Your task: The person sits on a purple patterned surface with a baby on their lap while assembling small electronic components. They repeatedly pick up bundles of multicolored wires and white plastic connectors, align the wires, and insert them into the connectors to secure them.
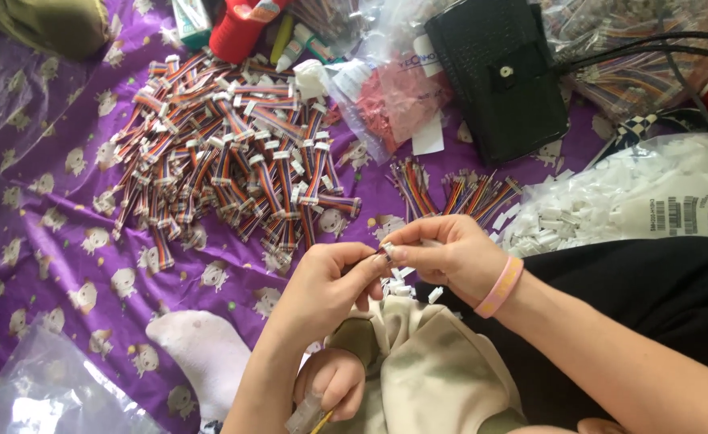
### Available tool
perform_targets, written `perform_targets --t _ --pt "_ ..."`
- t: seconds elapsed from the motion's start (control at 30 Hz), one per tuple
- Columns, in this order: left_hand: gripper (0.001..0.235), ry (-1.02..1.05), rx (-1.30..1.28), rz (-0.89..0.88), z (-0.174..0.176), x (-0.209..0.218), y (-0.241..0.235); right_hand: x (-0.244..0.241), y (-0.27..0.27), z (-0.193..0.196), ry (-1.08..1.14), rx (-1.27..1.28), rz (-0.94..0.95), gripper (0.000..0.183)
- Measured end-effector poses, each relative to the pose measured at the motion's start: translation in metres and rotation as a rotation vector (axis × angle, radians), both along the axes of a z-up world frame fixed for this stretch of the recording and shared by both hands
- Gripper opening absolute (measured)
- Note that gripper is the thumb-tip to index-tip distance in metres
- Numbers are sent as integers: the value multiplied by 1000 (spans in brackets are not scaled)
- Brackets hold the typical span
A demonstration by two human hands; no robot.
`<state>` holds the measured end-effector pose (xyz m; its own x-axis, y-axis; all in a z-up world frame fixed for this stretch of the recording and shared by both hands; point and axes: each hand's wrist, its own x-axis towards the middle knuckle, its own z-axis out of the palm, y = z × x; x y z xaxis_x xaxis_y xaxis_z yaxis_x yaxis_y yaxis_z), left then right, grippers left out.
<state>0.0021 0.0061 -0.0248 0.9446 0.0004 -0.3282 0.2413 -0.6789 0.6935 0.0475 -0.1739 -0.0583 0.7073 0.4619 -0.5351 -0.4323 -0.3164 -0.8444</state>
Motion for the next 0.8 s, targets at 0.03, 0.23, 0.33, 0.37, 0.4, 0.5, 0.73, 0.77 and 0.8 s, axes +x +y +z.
perform_targets --t 0.03,0.23,0.33,0.37,0.4,0.5,0.73,0.77,0.8 --pt "18 3 1 6 -1 -2 3 0 0 1 3 1 6 18" --pt "19 -55 55 24 -13 -9 16 1 -1 2 -75 -177 131 18" --pt "19 -79 82 36 -18 -6 25 5 -2 2 -114 -266 197 19" --pt "19 -92 96 38 -19 -2 31 7 -2 2 -135 -310 225 19" --pt "19 -109 109 43 -20 3 36 11 -3 3 -159 -355 255 20" --pt "20 -141 141 66 -22 17 50 13 -6 4 -213 -440 328 20" --pt "65 -503 684 -128 -96 12 70 3 -2 -13 -329 -927 942 31" --pt "66 -505 750 -274 -115 6 77 2 -1 -10 -339 -929 939 31" --pt "68 -505 817 -423 -133 2 85 1 2 -7 -349 -930 934 32"
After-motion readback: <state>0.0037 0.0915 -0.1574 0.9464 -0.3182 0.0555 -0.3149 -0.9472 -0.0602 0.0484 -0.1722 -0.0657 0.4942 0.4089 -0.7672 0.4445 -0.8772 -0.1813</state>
